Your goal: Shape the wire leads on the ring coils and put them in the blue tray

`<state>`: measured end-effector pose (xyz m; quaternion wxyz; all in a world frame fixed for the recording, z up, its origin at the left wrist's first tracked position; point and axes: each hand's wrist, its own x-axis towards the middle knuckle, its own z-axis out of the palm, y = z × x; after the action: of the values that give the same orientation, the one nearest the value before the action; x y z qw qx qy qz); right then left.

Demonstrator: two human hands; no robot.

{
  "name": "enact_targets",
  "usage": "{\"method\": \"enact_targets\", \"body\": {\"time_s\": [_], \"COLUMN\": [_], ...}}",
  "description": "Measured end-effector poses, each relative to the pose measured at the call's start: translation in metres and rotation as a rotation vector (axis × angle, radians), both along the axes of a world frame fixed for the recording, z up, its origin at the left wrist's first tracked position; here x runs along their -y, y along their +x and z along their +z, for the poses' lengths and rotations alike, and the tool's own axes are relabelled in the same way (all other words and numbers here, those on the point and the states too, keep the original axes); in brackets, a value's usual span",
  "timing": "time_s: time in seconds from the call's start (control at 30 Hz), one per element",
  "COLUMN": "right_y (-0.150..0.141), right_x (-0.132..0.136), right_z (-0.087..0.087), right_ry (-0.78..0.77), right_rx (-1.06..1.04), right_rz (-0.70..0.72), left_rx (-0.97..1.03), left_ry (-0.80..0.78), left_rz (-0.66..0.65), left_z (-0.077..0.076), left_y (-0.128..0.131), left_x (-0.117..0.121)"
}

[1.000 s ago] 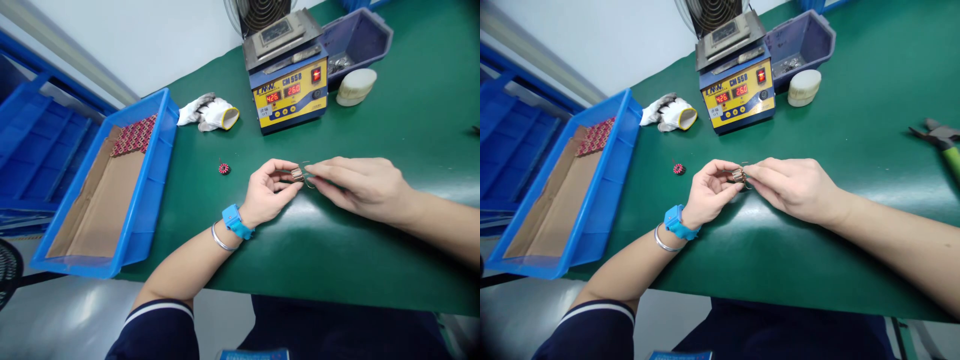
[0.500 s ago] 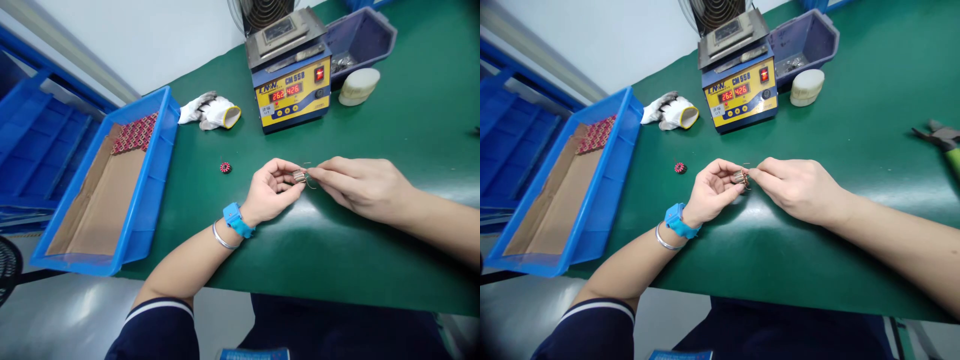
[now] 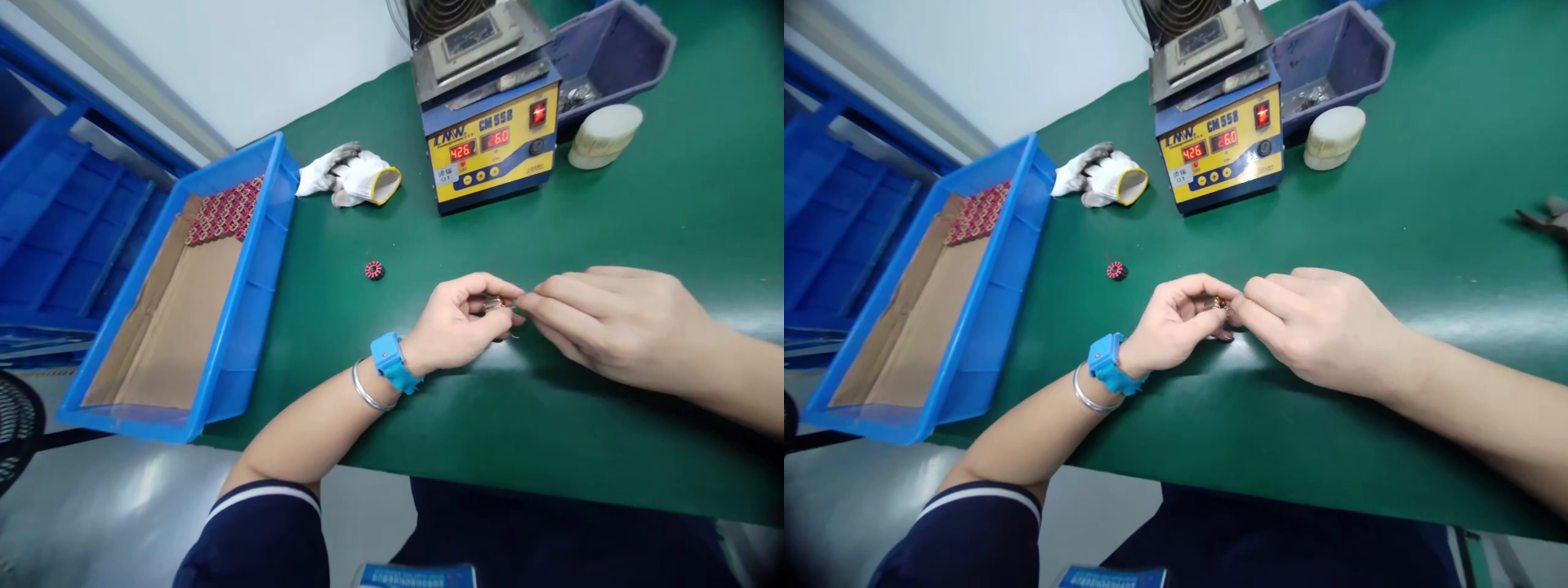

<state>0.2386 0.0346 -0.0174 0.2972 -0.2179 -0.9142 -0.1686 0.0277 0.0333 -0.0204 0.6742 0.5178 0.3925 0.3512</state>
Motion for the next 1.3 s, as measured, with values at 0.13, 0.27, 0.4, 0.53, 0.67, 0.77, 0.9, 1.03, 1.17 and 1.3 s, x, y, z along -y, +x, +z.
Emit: {"method": "enact_targets", "body": {"time_s": [0.13, 0.27, 0.4, 0.53, 0.67, 0.77, 0.9, 1.03, 1.17, 1.3], "right_y": [-0.0012, -0.0017, -0.0005, 0.0013, 0.0021, 0.0019, 0.0013, 0.0011, 0.001, -0.0002], "right_x": [0.0026, 0.0054, 0.0054, 0.0034, 0.0021, 0.0016, 0.0006, -0.0006, -0.0011, -0.0004], "right_z": [0.0017, 0.0009, -0.0018, -0.003, -0.0045, -0.0057, -0.0047, -0.003, -0.0026, -0.0028], "right_ry": [0.015, -0.017, -0.043, -0.088, -0.105, -0.112, -0.112, -0.1, -0.106, -0.112], "right_rx": [0.036, 0.051, 0.039, 0.043, 0.052, 0.05, 0.046, 0.043, 0.046, 0.035], "right_rz": [0.017, 0.043, 0.056, 0.042, 0.054, 0.05, 0.039, 0.029, 0.024, 0.028], "left_rx": [-0.095, -0.121, -0.116, -0.125, -0.138, -0.157, -0.183, -0.203, -0.215, -0.225], "left_ry": [-0.032, -0.063, -0.104, -0.138, -0.074, -0.021, -0.009, 0.041, 0.102, 0.123], "left_rz": [-0.026, -0.064, -0.08, -0.083, -0.115, -0.121, -0.121, -0.087, -0.054, -0.043], "left_z": [-0.0005, -0.0006, 0.003, 0.003, 0.0003, 0.0007, 0.0031, 0.0049, 0.007, 0.0077], "left_y": [-0.0004, -0.0014, -0.0018, -0.0019, -0.0034, -0.0043, -0.0039, -0.0024, -0.0009, -0.0003], "left_x": [-0.0012, -0.0034, -0.0038, -0.0037, -0.0043, -0.0043, -0.0037, -0.002, 0.0006, 0.0024]}}
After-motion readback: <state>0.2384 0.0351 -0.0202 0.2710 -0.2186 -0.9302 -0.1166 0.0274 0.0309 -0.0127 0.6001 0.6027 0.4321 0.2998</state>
